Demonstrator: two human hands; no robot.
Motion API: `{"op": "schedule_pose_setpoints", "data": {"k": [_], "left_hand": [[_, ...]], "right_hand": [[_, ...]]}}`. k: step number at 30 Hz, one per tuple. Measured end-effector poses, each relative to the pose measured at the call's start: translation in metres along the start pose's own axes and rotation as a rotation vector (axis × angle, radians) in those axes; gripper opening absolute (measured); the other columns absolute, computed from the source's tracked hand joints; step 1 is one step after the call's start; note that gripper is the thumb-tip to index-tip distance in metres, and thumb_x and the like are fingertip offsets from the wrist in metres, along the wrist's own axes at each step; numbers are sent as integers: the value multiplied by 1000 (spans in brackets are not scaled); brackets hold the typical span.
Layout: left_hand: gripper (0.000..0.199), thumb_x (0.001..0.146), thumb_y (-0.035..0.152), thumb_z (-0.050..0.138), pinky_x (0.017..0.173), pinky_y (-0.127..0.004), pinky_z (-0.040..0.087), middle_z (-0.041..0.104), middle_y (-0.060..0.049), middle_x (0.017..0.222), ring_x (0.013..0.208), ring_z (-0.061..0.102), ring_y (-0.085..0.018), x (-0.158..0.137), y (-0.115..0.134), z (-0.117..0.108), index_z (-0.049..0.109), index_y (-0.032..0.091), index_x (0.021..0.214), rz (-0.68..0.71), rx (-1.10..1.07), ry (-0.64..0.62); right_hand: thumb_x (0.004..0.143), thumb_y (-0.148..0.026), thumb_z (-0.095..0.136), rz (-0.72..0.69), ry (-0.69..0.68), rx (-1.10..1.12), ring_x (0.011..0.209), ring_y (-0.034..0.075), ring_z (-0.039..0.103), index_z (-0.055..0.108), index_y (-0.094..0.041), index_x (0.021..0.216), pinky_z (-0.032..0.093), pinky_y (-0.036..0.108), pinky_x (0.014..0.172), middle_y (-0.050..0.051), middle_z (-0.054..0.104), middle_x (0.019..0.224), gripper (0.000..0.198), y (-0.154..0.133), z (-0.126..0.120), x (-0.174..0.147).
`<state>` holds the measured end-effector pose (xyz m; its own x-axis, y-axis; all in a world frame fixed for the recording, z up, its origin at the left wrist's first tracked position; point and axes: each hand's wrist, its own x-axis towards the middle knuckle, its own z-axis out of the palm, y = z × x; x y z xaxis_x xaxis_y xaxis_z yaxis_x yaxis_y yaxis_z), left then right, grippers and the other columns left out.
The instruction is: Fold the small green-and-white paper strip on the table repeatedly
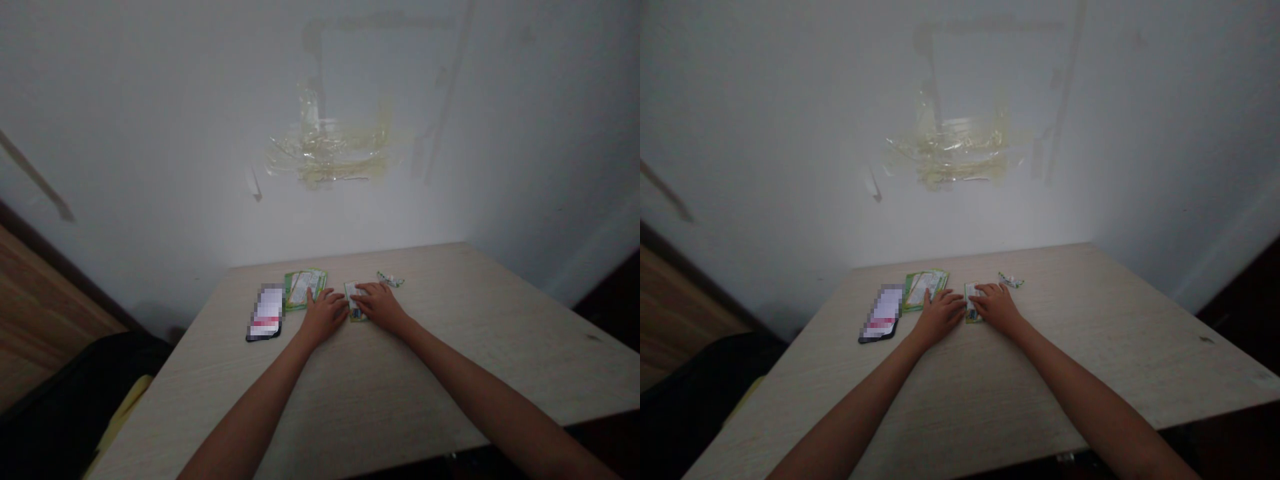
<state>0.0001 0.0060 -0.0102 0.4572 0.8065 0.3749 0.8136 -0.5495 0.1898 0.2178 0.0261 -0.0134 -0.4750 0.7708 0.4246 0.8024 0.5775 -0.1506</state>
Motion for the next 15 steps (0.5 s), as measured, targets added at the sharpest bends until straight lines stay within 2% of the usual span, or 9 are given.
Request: {"op": "schedule_pose_setpoints", "data": {"k": [15], "left_hand": [[27,96,40,49,111,-78,3,64,-1,132,135,43,-28,1,0,-2,65,37,118,-7,8,-9]], "right_hand": [[95,-32,56,-2,1,-9,123,27,54,69,-33,119,32,55,107,7,60,135,27,1,1,0]]}}
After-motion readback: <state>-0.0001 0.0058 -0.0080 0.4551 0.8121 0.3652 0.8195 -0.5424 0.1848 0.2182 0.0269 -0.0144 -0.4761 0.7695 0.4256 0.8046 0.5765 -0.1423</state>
